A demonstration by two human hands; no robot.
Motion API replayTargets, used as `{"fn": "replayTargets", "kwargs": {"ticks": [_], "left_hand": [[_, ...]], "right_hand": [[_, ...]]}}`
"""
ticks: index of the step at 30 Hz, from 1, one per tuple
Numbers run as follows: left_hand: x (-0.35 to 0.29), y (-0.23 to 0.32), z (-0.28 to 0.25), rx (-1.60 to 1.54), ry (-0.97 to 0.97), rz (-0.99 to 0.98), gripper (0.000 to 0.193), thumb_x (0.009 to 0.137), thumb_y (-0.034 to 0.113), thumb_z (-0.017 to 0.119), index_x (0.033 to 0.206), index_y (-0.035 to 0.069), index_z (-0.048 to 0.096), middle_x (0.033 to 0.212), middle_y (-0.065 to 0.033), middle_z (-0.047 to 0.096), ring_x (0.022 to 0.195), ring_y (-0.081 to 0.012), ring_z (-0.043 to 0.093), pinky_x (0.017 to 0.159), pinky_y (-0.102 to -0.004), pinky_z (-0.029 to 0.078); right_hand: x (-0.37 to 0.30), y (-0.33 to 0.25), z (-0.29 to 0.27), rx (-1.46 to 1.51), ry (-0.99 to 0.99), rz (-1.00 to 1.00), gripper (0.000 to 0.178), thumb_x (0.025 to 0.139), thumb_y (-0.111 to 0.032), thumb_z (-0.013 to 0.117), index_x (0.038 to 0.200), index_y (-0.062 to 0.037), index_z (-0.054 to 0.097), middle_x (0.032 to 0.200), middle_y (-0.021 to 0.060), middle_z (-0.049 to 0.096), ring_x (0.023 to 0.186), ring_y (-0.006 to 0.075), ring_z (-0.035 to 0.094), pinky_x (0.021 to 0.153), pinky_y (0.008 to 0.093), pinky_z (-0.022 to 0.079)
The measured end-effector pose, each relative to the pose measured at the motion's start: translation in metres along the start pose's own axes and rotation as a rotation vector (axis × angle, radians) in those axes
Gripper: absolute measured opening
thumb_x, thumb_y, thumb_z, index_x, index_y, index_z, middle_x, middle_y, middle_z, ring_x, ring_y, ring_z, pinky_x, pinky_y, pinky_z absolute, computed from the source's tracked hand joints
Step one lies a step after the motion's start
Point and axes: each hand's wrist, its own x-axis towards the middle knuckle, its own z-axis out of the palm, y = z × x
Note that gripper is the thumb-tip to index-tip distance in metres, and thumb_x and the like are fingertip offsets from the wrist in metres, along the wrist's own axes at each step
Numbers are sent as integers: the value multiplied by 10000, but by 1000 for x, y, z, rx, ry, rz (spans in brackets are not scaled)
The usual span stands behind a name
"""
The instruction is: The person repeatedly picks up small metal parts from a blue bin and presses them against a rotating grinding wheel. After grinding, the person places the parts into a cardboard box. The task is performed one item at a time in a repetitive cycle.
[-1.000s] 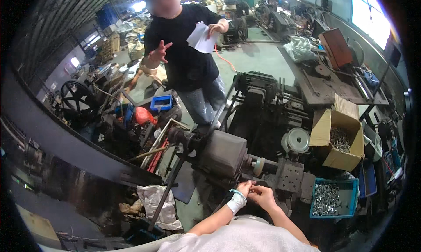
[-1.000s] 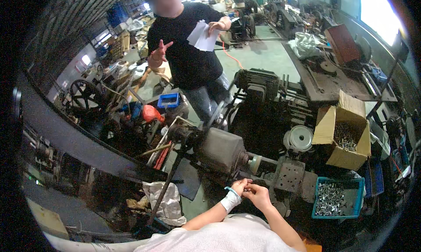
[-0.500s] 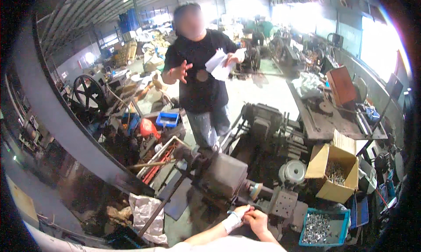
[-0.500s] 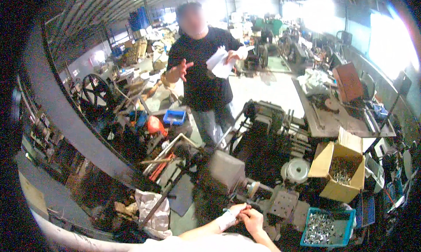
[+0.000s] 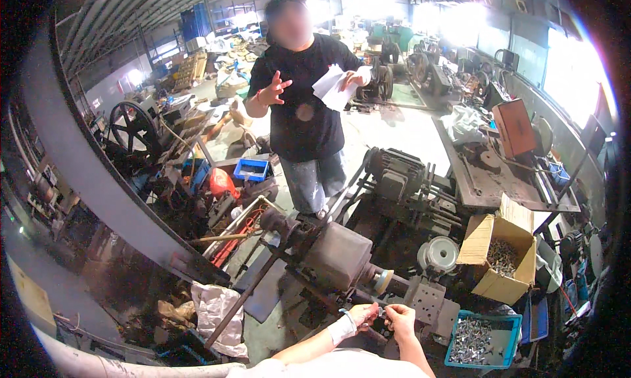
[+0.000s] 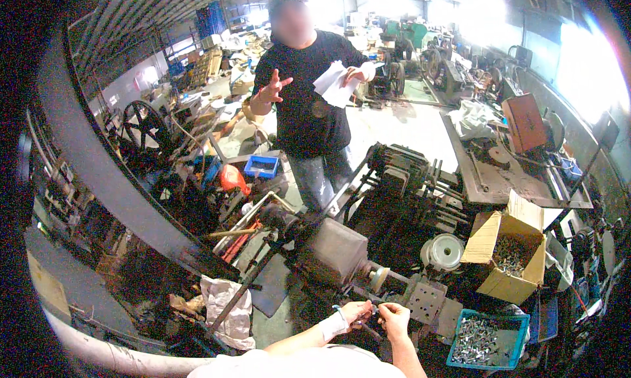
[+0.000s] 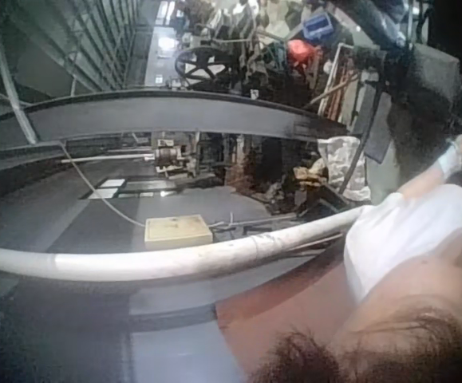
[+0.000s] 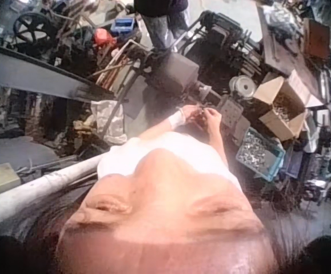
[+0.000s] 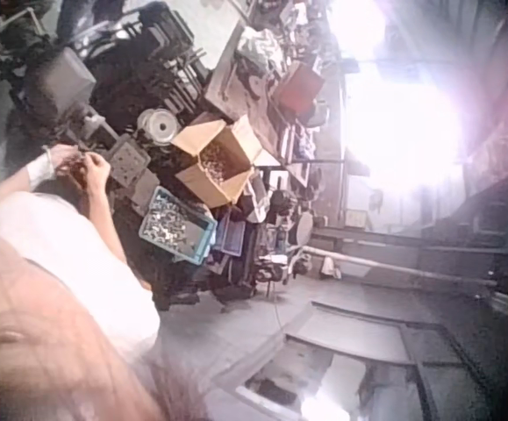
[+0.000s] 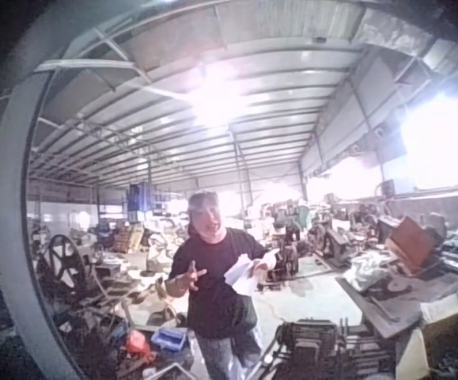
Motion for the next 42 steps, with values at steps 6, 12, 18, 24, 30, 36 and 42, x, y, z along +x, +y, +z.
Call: {"fn": "replayTargets", "kwargs": {"ticks": [6, 12, 18, 24, 30, 36, 42], "left_hand": [[2, -4, 0, 174, 29, 70, 245, 791, 312, 589, 933, 111, 590, 644, 51, 502, 493, -35, 409, 396, -177, 283], [-4, -1, 3, 255, 24, 60, 222, 796, 303, 584, 912, 114, 595, 668, 54, 523, 510, -31, 425, 405, -176, 299], [-1, -2, 3, 392, 52, 60, 207, 791, 292, 591, 915, 126, 599, 669, 55, 524, 503, -34, 417, 404, -178, 290], [5, -12, -4, 259, -18, 63, 192, 796, 287, 587, 862, 107, 601, 672, 38, 535, 523, -46, 431, 401, -198, 295], [15, -16, -11, 163, 4, 44, 151, 817, 244, 560, 860, 99, 565, 656, 32, 495, 467, -47, 394, 366, -181, 256], [14, -17, -9, 104, -17, 26, 139, 811, 239, 569, 832, 102, 568, 643, 44, 487, 467, -40, 380, 378, -178, 265], [11, -16, -7, 207, 0, 46, 165, 806, 264, 574, 877, 116, 585, 667, 47, 516, 497, -40, 412, 395, -187, 296]], "right_hand": [[-1, 1, 0, -60, 8, -27, 103, 724, -57, 605, 776, 31, 605, 577, 41, 563, 410, 74, 474, 359, 194, 332], [1, 9, -3, -72, 1, -82, 95, 739, -61, 596, 782, 23, 603, 570, 30, 549, 418, 74, 473, 351, 193, 318], [3, 11, -4, -68, 12, -36, 95, 726, -50, 599, 789, 21, 600, 590, 50, 561, 417, 84, 476, 345, 199, 320], [6, 14, -9, 121, -1, 134, 116, 705, -63, 620, 793, 10, 602, 600, 50, 560, 425, 104, 487, 355, 229, 341], [10, 9, -18, 532, -71, 480, 127, 760, -195, 572, 755, -70, 550, 575, -7, 478, 485, 129, 465, 385, 236, 302], [3, 6, -14, 526, -85, 418, 57, 768, -116, 571, 786, -67, 549, 601, 7, 492, 504, 138, 475, 388, 232, 320], [-1, 6, -10, 360, -78, 332, 113, 767, -124, 592, 841, -47, 557, 648, 30, 530, 528, 132, 503, 382, 241, 348]]}}
